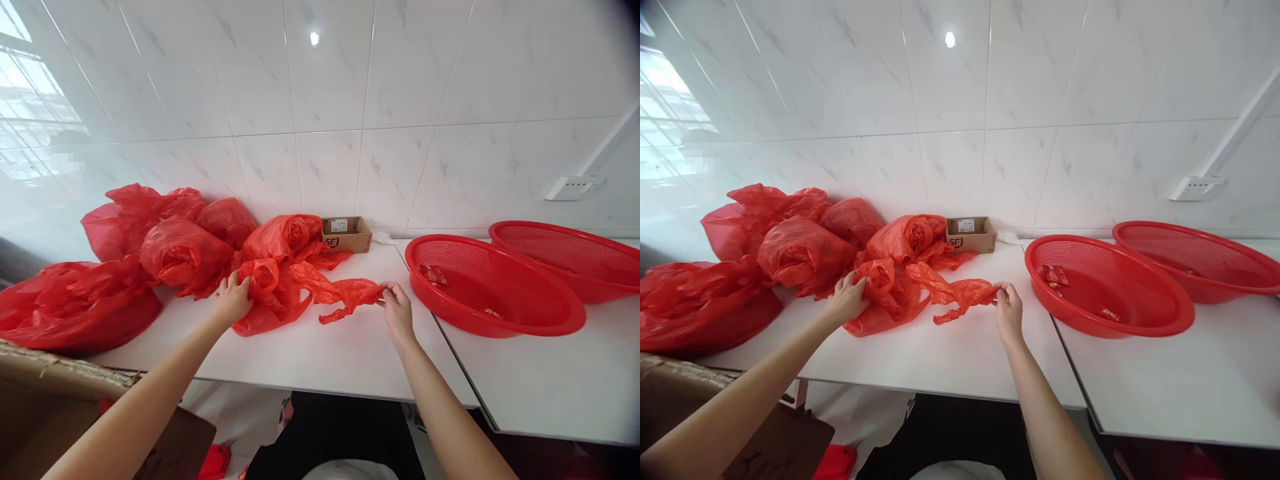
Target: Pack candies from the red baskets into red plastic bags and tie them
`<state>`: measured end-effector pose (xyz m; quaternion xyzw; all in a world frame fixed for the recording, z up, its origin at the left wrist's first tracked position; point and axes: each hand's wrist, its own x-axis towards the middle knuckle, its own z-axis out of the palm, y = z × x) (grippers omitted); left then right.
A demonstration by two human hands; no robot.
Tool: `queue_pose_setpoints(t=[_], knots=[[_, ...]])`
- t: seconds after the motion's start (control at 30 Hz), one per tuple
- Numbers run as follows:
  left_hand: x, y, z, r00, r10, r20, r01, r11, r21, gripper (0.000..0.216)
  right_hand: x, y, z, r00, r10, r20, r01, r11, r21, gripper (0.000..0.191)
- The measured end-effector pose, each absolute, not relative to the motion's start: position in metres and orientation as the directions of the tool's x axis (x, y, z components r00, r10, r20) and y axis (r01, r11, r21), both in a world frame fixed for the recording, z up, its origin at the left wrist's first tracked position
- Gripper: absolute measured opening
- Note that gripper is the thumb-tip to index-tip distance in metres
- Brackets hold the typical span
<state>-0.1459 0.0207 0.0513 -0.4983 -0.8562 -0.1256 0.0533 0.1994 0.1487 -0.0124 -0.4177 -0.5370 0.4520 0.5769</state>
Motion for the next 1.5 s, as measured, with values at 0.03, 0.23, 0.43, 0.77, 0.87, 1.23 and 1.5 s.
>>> queue_pose_setpoints(t=[0.03,0.23,0.43,0.77,0.87,1.23,1.5], knots=[[-0.139,0.021,0.059,-0.514,0.822,0.248,0.858,0.484,0.175,0.055,0.203,0.147,-0.016,0.021,0.972,0.235,-0.092,0.236,-0.967,0.021],[-0.04,0.016,0.073,-0.296,0.746,0.597,0.954,0.199,0.224,0.064,0.205,0.131,-0.042,0.074,0.984,0.161,-0.164,0.171,-0.972,0.017],[0.014,0.025,0.016,0.034,0.888,0.459,0.95,-0.172,0.261,0.027,0.229,0.108,-0.043,0.019,0.989,0.145,-0.104,0.146,-0.984,0.021],[0.005,0.034,0.01,-0.085,0.918,0.387,0.863,-0.127,0.49,0.023,0.275,0.108,-0.066,0.15,0.961,0.231,0.21,0.197,-0.958,0.027],[0.009,0.036,0.009,-0.124,0.915,0.383,0.833,-0.114,0.542,0.021,0.27,0.096,-0.058,0.206,0.93,0.305,0.286,0.24,-0.928,0.027],[0.005,0.06,0.016,-0.141,0.937,0.319,0.651,-0.155,0.743,0.021,0.172,0.065,0.033,-0.548,0.798,0.25,0.706,0.602,-0.374,0.028],[-0.029,0.082,0.011,0.005,0.984,0.177,0.584,-0.146,0.798,0.019,0.17,0.161,0.052,-0.492,0.867,-0.078,0.868,0.481,-0.124,0.017]])
